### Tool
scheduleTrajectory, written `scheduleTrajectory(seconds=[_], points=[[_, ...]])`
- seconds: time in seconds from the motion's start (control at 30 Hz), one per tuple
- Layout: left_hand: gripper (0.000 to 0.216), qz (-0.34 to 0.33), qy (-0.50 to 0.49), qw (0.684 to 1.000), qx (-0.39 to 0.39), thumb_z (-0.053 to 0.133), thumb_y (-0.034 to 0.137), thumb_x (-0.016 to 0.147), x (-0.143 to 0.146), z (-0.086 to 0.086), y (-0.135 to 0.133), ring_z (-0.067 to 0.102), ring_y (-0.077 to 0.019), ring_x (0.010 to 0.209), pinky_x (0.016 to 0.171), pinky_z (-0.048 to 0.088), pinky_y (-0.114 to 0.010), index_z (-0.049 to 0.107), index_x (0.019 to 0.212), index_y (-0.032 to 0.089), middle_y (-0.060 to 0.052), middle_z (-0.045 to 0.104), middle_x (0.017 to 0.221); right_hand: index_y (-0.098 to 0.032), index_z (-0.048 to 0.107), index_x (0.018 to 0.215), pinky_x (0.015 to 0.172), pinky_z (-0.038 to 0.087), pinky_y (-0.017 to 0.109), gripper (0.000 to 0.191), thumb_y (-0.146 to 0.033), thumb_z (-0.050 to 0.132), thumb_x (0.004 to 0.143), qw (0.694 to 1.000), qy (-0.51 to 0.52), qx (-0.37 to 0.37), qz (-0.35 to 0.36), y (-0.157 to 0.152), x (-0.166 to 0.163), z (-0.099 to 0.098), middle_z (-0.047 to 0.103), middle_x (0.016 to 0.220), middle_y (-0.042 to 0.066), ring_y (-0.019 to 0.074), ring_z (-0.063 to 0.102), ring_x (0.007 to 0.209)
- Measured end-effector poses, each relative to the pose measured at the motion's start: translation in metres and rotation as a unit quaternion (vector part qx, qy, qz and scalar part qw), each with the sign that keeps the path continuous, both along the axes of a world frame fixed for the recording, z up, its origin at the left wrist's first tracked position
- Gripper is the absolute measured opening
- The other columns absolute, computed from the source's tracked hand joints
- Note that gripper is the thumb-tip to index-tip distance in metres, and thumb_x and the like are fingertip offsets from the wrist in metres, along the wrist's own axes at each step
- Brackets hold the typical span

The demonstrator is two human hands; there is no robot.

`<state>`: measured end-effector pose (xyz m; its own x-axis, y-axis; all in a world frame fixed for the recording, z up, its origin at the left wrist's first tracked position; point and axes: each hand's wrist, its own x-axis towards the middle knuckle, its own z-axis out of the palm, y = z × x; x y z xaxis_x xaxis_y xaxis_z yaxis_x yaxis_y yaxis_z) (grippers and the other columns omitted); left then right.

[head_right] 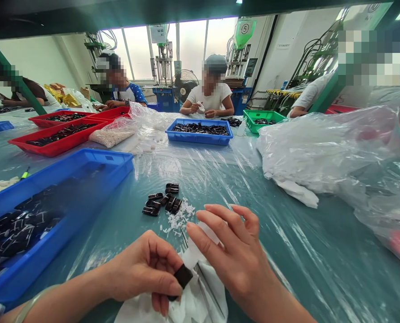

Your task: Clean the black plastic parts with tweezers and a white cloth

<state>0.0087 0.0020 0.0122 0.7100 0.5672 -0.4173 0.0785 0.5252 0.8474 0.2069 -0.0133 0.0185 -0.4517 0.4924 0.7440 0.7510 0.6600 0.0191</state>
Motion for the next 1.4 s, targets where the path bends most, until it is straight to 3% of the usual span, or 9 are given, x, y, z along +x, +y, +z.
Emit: scheduleTrajectory(seconds=[0.33, 1.07, 1.2, 1.27, 1.33, 1.4], points=[[0.01, 0.003, -0.018, 1.0, -0.003, 0.072, 0.017, 0.062, -0.001, 0.001, 0.0, 0.058, -0.0074, 0.044, 0.046, 0.047, -0.015, 0.069, 0.068, 0.009, 0.0, 0.062, 0.052, -0.022, 0.062, 0.093, 0.077, 0.042, 0.04, 0.031, 0.001, 0.043, 0.083, 1.0, 0.019, -0.008, 0.022, 0.005, -0.003, 0.007, 0.065, 0.092, 0.005, 0.0208, 0.055, 0.096], [0.017, 0.009, -0.021, 1.0, -0.003, 0.074, 0.019, 0.059, -0.002, 0.002, 0.0, 0.058, -0.0084, 0.044, 0.044, 0.047, -0.015, 0.069, 0.071, 0.008, -0.002, 0.063, 0.053, -0.022, 0.06, 0.097, 0.083, 0.042, 0.044, 0.034, 0.003, 0.04, 0.083, 0.998, -0.013, -0.014, 0.057, 0.008, 0.006, 0.006, 0.062, 0.101, 0.006, 0.022, 0.052, 0.103], [0.021, 0.058, -0.007, 0.998, 0.017, 0.075, 0.02, 0.058, 0.001, 0.005, 0.001, 0.059, -0.0098, 0.046, 0.045, 0.047, -0.016, 0.069, 0.073, 0.008, -0.002, 0.063, 0.052, -0.023, 0.058, 0.102, 0.08, 0.044, 0.041, 0.039, 0.003, 0.041, 0.079, 1.0, 0.02, -0.015, 0.018, 0.015, 0.01, 0.001, 0.063, 0.099, 0.006, 0.022, 0.056, 0.099], [0.021, 0.085, -0.014, 0.996, 0.032, 0.075, 0.02, 0.058, 0.002, 0.006, 0.002, 0.061, -0.011, 0.048, 0.047, 0.048, -0.017, 0.069, 0.074, 0.008, -0.003, 0.064, 0.055, -0.023, 0.059, 0.103, 0.077, 0.046, 0.038, 0.029, -0.01, 0.048, 0.079, 0.992, 0.092, -0.074, -0.047, 0.021, 0.017, -0.003, 0.064, 0.101, 0.006, 0.0222, 0.059, 0.095], [0.021, 0.112, -0.018, 0.992, 0.049, 0.075, 0.019, 0.058, 0.002, 0.006, 0.003, 0.063, -0.0121, 0.051, 0.048, 0.049, -0.018, 0.068, 0.076, 0.008, -0.003, 0.065, 0.057, -0.022, 0.061, 0.1, 0.072, 0.049, 0.036, 0.025, -0.028, 0.057, 0.076, 0.959, 0.188, -0.162, -0.139, 0.029, 0.027, -0.008, 0.065, 0.1, 0.006, 0.0237, 0.061, 0.09], [0.021, 0.142, -0.015, 0.988, 0.063, 0.074, 0.019, 0.059, 0.003, 0.006, 0.003, 0.063, -0.0123, 0.052, 0.049, 0.05, -0.018, 0.068, 0.077, 0.008, -0.004, 0.066, 0.059, -0.018, 0.062, 0.093, 0.063, 0.05, 0.036, 0.032, -0.043, 0.06, 0.071, 0.923, 0.242, -0.216, -0.206, 0.039, 0.039, -0.013, 0.067, 0.089, 0.008, 0.026, 0.063, 0.08]])
